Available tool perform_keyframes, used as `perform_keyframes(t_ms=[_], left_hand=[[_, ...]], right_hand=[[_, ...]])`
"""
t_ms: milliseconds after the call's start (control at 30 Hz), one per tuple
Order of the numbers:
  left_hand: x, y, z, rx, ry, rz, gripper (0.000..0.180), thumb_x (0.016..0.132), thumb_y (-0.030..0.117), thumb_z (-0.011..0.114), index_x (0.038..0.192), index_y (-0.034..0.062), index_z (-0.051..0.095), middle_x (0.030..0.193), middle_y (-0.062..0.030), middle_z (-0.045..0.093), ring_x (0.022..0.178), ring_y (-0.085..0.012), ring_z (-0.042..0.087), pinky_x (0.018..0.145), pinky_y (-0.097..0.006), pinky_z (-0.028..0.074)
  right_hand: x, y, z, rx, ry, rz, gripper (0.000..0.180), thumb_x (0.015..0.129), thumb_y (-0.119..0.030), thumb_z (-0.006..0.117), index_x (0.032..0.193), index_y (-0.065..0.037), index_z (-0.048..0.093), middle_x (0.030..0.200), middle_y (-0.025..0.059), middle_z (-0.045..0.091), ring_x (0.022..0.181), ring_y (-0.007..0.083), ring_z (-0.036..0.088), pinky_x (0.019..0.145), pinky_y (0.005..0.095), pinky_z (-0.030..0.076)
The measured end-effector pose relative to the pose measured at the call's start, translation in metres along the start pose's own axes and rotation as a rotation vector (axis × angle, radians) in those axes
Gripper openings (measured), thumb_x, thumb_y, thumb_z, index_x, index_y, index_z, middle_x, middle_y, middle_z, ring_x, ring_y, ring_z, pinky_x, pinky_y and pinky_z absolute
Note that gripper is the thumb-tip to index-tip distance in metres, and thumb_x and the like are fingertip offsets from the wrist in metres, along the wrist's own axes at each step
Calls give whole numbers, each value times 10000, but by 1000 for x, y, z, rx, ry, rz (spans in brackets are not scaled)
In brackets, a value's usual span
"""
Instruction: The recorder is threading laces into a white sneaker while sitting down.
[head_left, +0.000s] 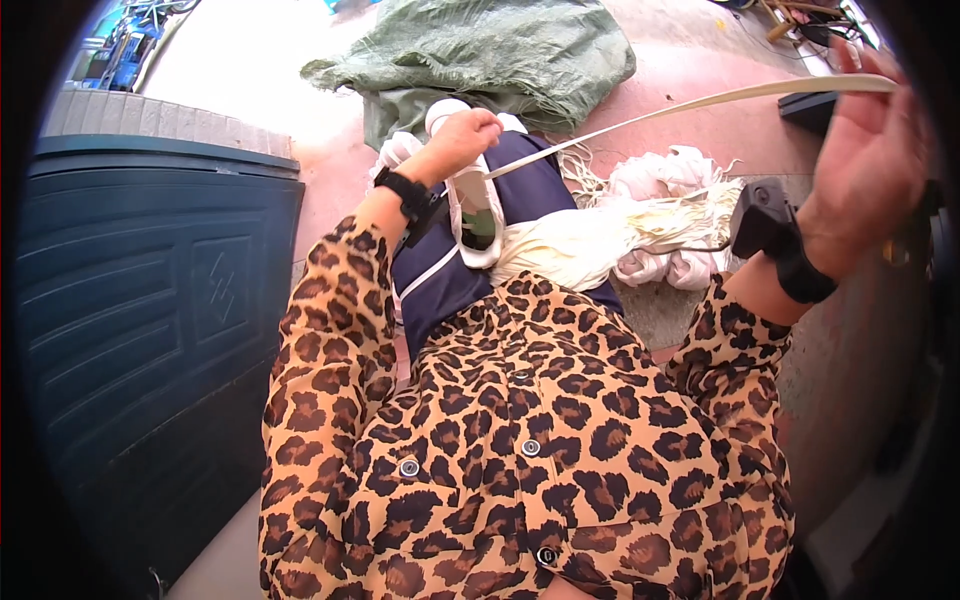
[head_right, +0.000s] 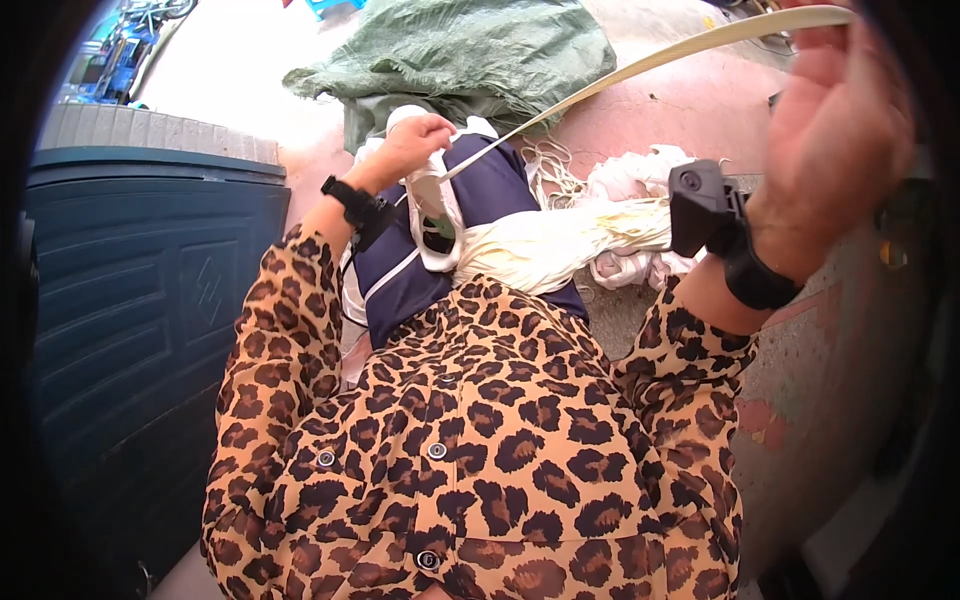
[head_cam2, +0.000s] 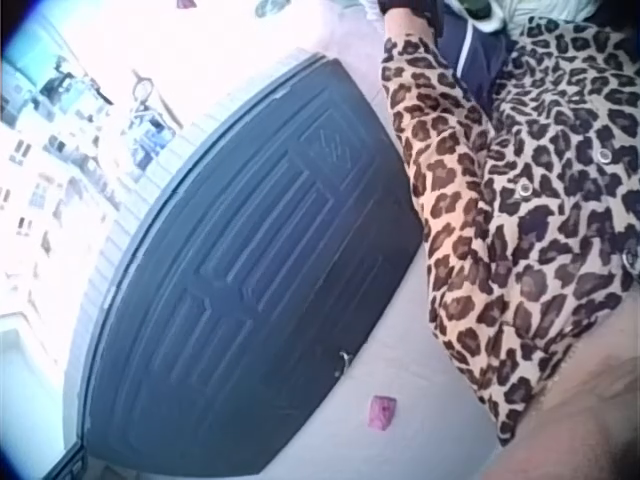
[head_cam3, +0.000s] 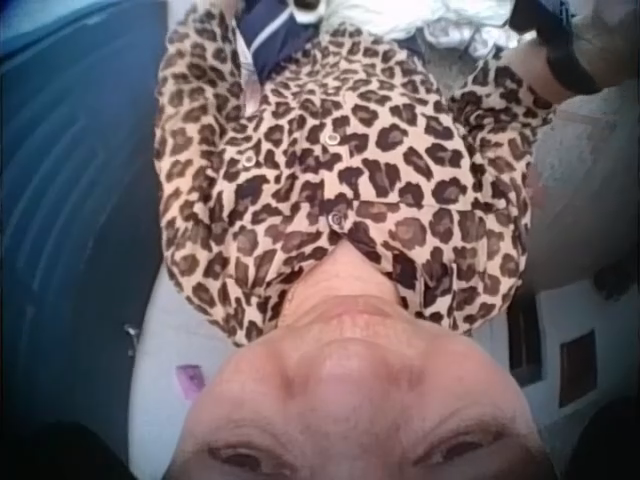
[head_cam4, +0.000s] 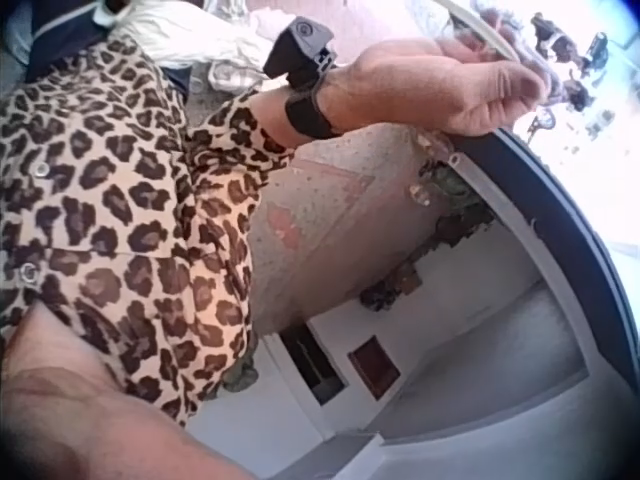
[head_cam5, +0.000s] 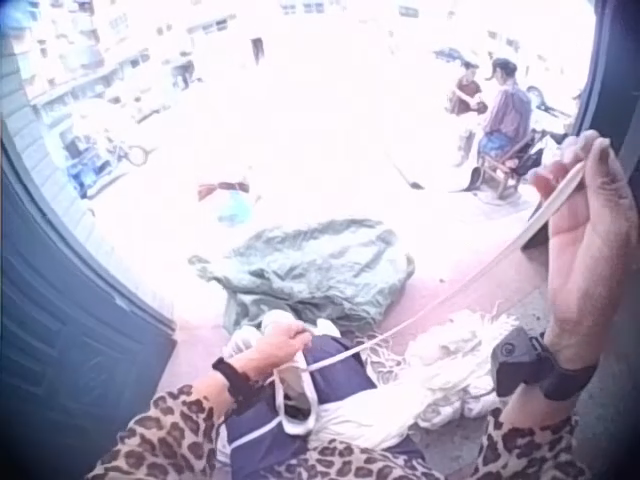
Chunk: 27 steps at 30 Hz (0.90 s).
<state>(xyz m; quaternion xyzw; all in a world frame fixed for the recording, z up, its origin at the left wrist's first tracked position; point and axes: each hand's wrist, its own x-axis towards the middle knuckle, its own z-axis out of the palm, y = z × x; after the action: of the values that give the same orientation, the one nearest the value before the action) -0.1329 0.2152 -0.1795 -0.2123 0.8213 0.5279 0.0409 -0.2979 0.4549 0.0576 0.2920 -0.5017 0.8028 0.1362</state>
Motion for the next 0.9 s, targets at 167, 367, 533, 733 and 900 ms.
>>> perform_keyframes(t_ms=[167, 367, 533, 733, 900], left_hand=[[-50, -35, -24, 397, 402, 151, 181, 780, 109, 499, 907, 22, 595, 773, -130, 614, 731, -276, 577, 677, -348, 451], [-70, -61, -16, 657, 283, 18, 329, 763, 156, 550, 1087, 179, 502, 990, -233, 474, 891, -380, 502, 728, -450, 435], [-86, -26, -17, 501, 331, 4, 311, 768, 105, 531, 1079, 105, 522, 773, -129, 545, 720, -249, 530, 636, -344, 437], [-107, -26, -23, -19, 237, -125, 301, 797, 83, 508, 1095, 42, 513, 626, 11, 520, 582, -53, 477, 541, -194, 389], [-110, -32, -28, -263, 251, -236, 298, 802, 91, 498, 1094, 33, 505, 658, 25, 521, 597, -41, 471, 545, -178, 375]], right_hand=[[-68, 65, 4, 252, -672, 774, 219, 917, -188, 360, 898, -54, 533, 629, 9, 486, 471, 63, 443, 396, 192, 366], [-223, 155, 47, 17, -1022, 1565, 119, 823, -218, 505, 730, -145, 515, 576, -69, 406, 406, 28, 316, 343, 187, 231], [-260, 164, 60, -92, -924, 1503, 230, 836, -114, 394, 1022, -54, 516, 595, -1, 451, 390, 69, 351, 327, 213, 275], [-272, 160, 66, -148, -926, 1390, 408, 859, -81, 339, 1265, -98, 370, 607, 6, 457, 402, 86, 391, 324, 228, 316], [-273, 173, 72, -399, -1131, 1049, 261, 788, -10, 382, 1012, -13, 518, 707, 162, 564, 518, 262, 557, 444, 349, 443]])
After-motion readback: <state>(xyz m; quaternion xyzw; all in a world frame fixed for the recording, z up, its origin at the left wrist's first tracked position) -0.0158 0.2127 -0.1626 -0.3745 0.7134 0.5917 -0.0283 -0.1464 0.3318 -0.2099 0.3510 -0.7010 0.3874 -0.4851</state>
